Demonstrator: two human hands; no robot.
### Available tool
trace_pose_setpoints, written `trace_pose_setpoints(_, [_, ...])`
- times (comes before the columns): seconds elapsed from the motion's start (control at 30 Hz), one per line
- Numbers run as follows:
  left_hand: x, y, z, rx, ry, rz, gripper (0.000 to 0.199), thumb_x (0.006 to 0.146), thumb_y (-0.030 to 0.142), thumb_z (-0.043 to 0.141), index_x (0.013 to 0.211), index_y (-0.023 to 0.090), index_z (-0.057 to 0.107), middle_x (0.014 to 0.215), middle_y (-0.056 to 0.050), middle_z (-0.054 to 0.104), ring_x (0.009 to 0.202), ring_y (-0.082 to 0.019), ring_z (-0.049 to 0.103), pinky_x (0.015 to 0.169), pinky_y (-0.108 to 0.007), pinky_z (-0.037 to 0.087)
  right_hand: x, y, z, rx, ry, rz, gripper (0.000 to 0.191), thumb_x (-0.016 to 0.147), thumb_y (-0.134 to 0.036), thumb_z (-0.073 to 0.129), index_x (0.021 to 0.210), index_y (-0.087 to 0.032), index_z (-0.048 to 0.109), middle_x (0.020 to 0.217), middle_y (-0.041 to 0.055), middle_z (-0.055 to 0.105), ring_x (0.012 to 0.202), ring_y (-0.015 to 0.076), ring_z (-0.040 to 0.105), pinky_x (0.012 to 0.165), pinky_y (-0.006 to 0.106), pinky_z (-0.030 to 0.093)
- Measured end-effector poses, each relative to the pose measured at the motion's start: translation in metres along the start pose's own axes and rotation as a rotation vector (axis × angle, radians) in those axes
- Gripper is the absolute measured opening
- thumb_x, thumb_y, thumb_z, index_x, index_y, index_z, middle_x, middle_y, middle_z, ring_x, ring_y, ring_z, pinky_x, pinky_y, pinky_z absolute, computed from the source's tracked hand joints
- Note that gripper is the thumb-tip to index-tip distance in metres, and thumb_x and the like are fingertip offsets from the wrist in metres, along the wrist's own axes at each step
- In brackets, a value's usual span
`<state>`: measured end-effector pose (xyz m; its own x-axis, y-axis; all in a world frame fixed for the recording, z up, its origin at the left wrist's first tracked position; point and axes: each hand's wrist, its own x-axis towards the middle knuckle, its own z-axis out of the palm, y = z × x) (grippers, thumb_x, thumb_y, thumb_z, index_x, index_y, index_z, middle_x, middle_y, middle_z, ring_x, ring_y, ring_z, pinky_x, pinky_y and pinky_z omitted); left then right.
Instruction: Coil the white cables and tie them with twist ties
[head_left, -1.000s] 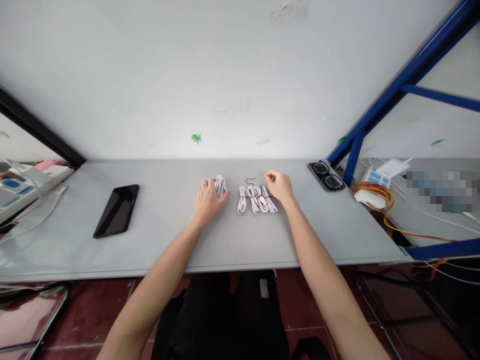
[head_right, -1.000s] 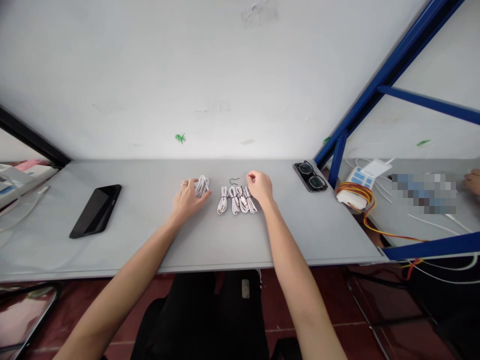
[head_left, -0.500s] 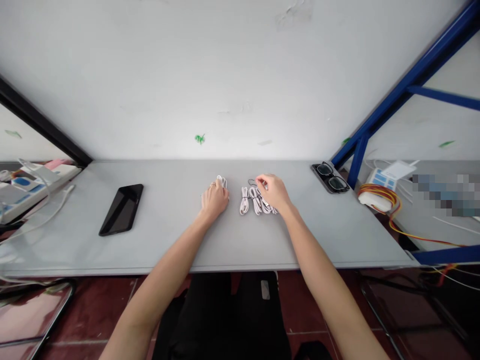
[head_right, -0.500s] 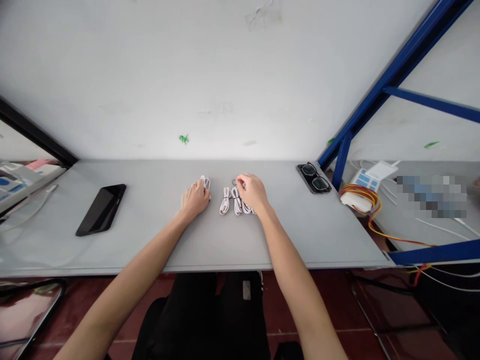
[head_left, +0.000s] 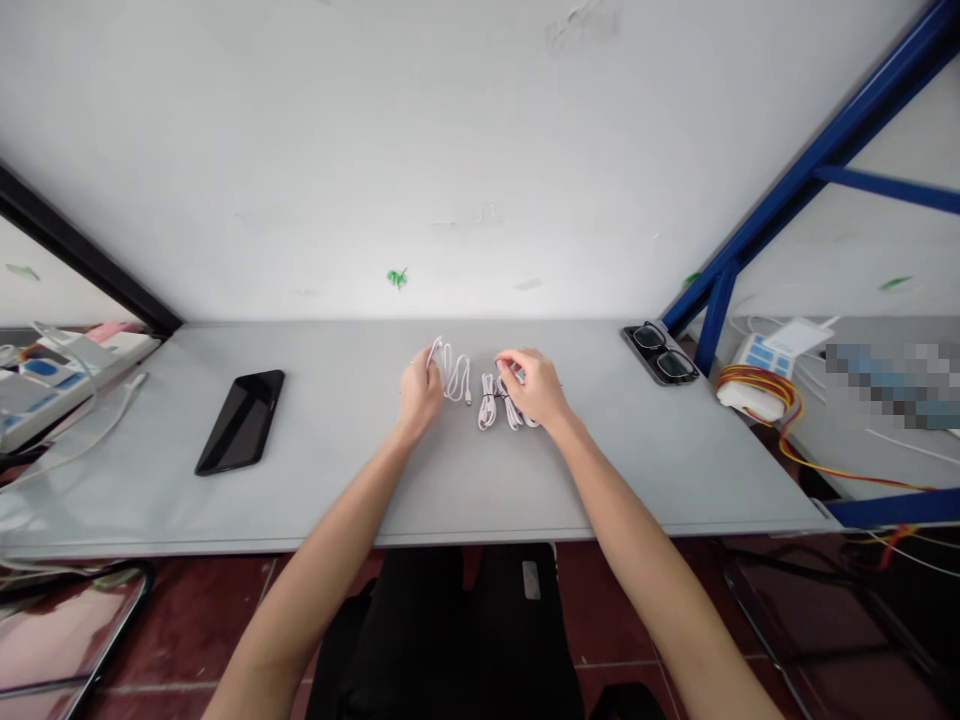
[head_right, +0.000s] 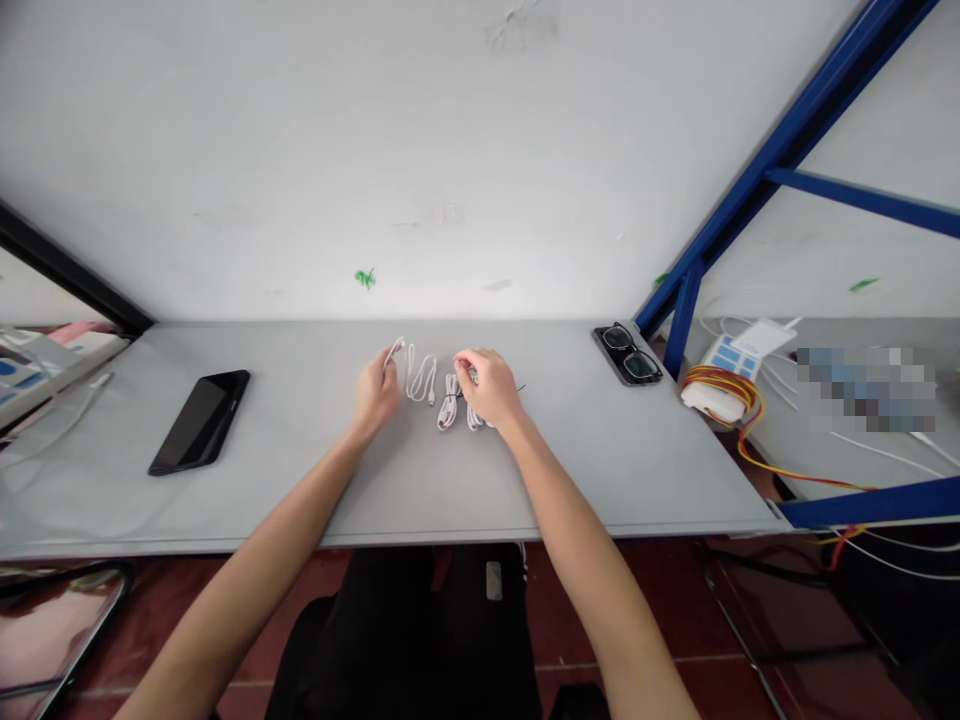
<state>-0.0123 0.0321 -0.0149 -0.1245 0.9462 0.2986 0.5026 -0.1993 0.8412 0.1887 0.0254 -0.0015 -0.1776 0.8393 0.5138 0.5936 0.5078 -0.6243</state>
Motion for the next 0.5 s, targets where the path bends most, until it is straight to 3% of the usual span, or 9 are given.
trace_pose_setpoints(0.1, [0.000, 0.006, -0.004, -0.416, -0.021, -0.034, 0.037, 0.093, 0.031, 0.043, 0.121, 0.018, 0.064, 0.065, 0.001, 0.046, 0.057, -0.012, 0.040, 0.058, -0.025, 0.035, 0.000, -0.007, 0.003, 0.274, -0.003, 0.143, 0.028, 0.087, -0.030, 0.053, 0.111, -0.019, 0.064, 0.110, 0.0107, 0.069, 0.090, 0.0203, 0.064, 0.080, 0.035, 0.050])
trace_pose_setpoints(0.2, [-0.003, 0.012, -0.005, -0.714, -0.077, -0.057, 0.037, 0.090, 0.037, 0.052, 0.120, 0.020, 0.065, 0.063, 0.003, 0.041, 0.055, -0.011, 0.034, 0.055, -0.024, 0.033, -0.001, -0.018, 0.011, 0.571, -0.147, 0.342, 0.051, 0.085, -0.027, 0.054, 0.135, -0.019, 0.050, 0.124, 0.0131, 0.065, 0.092, 0.0198, 0.068, 0.074, 0.033, 0.054])
trace_pose_setpoints(0.33, [-0.007, 0.019, -0.006, -0.909, -0.116, -0.100, 0.035, 0.086, 0.034, 0.060, 0.117, 0.019, 0.067, 0.063, 0.002, 0.042, 0.056, -0.010, 0.036, 0.056, -0.023, 0.036, -0.004, -0.033, 0.022, 0.588, -0.313, 0.552, 0.077, 0.082, -0.024, 0.058, 0.152, -0.015, 0.027, 0.096, 0.0105, 0.072, 0.080, 0.0209, 0.069, 0.056, 0.028, 0.051])
trace_pose_setpoints(0.5, [-0.007, 0.031, -0.013, -1.120, -0.150, -0.235, 0.028, 0.085, 0.026, 0.061, 0.109, 0.016, 0.069, 0.060, 0.003, 0.039, 0.054, -0.008, 0.037, 0.053, -0.021, 0.037, -0.007, -0.035, 0.027, 0.498, -0.255, 0.542, 0.092, 0.079, -0.020, 0.061, 0.156, -0.017, 0.012, 0.080, 0.0035, 0.069, 0.058, 0.0150, 0.062, 0.050, 0.026, 0.050])
